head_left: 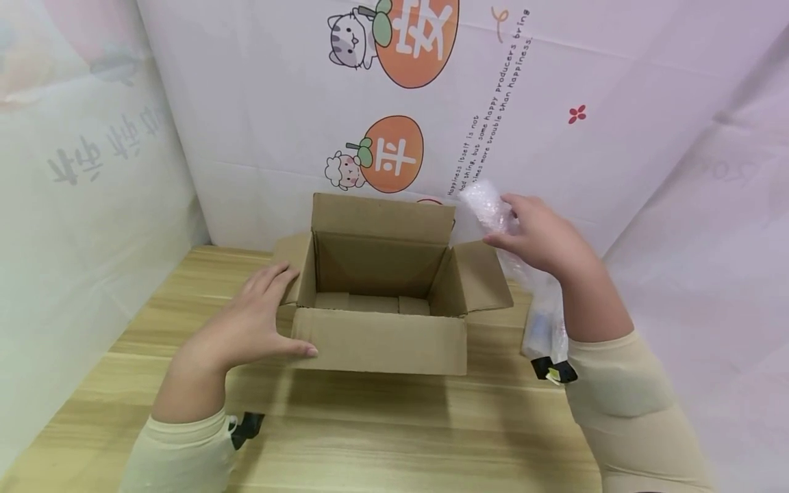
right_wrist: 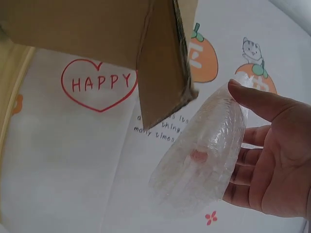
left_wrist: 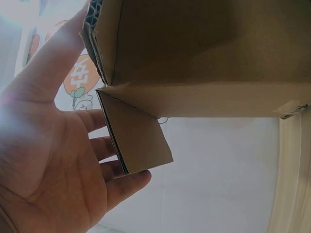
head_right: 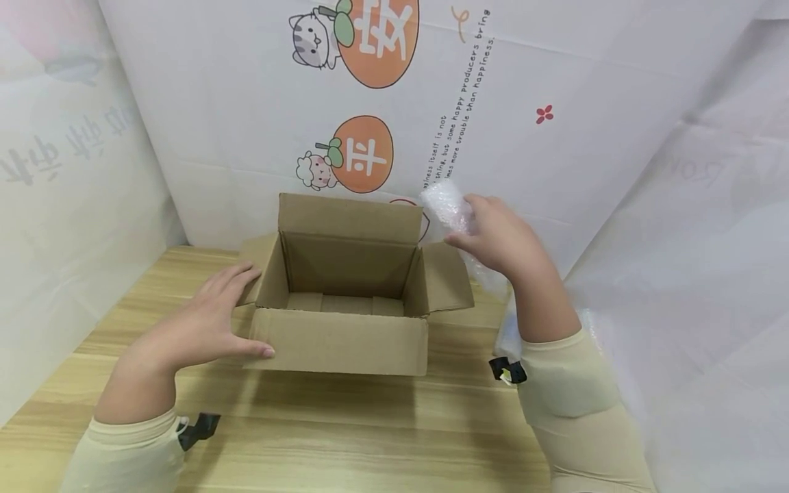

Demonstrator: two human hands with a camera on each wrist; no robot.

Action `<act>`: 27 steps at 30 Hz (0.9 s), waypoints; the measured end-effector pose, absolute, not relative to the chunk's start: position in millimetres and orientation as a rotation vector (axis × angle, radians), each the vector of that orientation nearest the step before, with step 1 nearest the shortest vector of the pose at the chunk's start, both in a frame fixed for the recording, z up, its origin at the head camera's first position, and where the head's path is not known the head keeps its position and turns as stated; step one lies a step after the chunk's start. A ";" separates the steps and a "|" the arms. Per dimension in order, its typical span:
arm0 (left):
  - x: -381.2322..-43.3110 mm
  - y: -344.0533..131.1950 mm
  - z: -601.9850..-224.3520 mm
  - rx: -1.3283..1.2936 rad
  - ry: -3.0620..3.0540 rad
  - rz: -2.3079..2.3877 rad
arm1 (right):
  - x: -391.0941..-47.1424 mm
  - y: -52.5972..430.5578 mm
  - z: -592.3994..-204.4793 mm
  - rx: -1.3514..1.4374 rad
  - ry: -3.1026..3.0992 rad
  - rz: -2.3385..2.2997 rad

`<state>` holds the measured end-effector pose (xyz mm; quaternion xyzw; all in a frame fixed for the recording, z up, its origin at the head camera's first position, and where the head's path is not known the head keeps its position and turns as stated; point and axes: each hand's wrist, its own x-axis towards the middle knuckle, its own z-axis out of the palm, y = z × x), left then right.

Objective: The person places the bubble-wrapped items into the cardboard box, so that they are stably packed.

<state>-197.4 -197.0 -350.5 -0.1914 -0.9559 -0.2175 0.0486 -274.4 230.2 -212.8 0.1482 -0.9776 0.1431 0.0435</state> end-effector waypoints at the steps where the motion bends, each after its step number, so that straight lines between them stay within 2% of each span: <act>1: -197.4 -197.0 -350.5 -0.583 -2.914 -0.660 | -275.4 226.4 -212.2 0.467 -2.990 0.430; 27: -196.6 -198.0 -349.0 -0.571 -2.922 -0.677 | -295.1 134.0 -211.7 0.751 -3.060 0.233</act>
